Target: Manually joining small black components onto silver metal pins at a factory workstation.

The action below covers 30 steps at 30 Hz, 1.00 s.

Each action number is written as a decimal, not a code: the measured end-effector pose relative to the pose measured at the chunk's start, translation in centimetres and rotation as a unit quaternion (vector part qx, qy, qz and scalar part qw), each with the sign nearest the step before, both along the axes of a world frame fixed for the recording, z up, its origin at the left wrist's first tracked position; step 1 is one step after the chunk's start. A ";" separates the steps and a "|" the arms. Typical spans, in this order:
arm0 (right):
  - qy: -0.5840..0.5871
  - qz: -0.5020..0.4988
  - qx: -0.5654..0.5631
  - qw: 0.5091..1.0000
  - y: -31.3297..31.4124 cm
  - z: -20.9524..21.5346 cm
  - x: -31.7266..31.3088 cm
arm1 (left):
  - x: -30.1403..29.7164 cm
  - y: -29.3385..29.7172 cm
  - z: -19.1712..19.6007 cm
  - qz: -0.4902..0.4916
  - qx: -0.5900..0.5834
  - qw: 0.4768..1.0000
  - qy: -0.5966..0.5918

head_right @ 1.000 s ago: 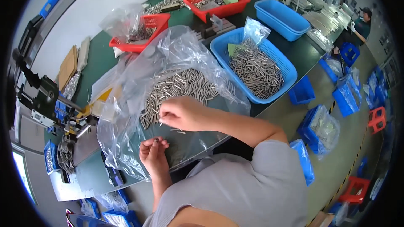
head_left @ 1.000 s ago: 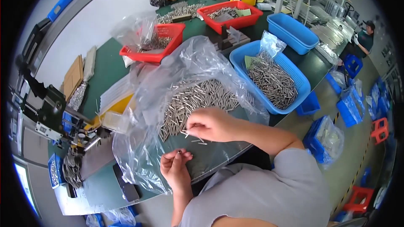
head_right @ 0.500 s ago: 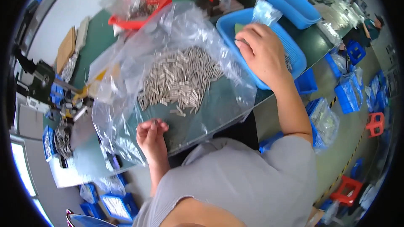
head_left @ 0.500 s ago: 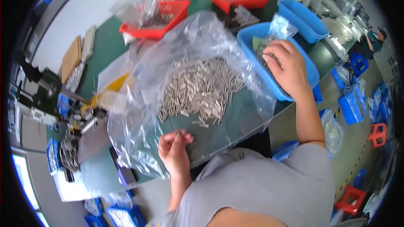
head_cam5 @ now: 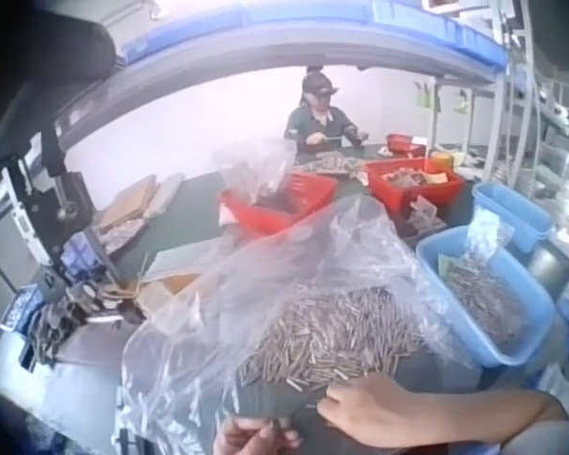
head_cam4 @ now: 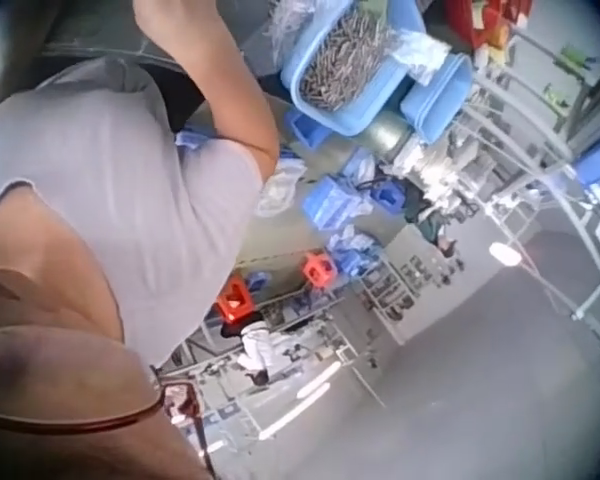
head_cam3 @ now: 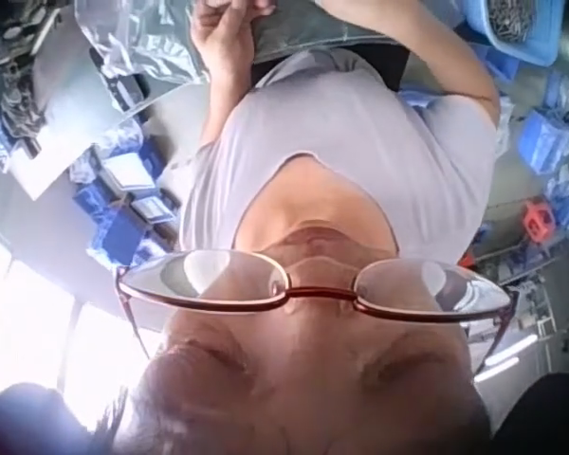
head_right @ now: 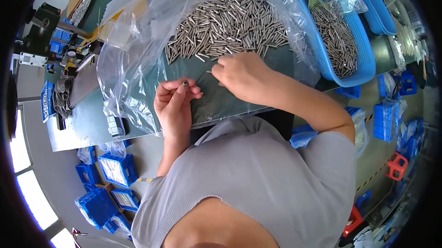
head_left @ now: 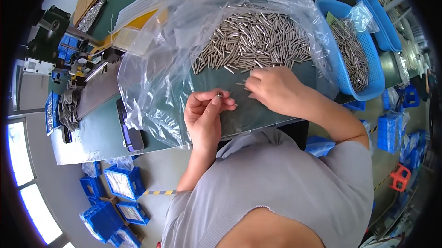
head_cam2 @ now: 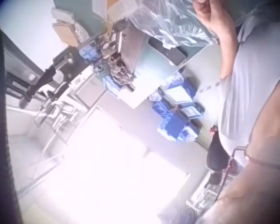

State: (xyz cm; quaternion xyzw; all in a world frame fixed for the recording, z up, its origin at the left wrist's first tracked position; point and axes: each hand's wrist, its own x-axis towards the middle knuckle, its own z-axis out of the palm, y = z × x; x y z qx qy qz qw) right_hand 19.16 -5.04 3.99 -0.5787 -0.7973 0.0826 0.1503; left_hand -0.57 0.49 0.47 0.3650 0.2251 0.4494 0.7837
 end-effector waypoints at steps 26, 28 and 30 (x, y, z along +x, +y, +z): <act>0.502 -0.073 -0.186 0.842 1.7 1.0 -0.4 | 0.5 -0.2 0.5 0.006 0.029 0.997 0.076; 0.499 -0.071 -0.181 0.845 1.7 0.8 -0.6 | 0.5 -0.2 0.4 0.008 0.030 0.996 0.083; 0.493 -0.070 -0.172 0.850 1.7 0.7 -0.7 | 0.4 -0.3 0.3 0.006 0.032 0.996 0.088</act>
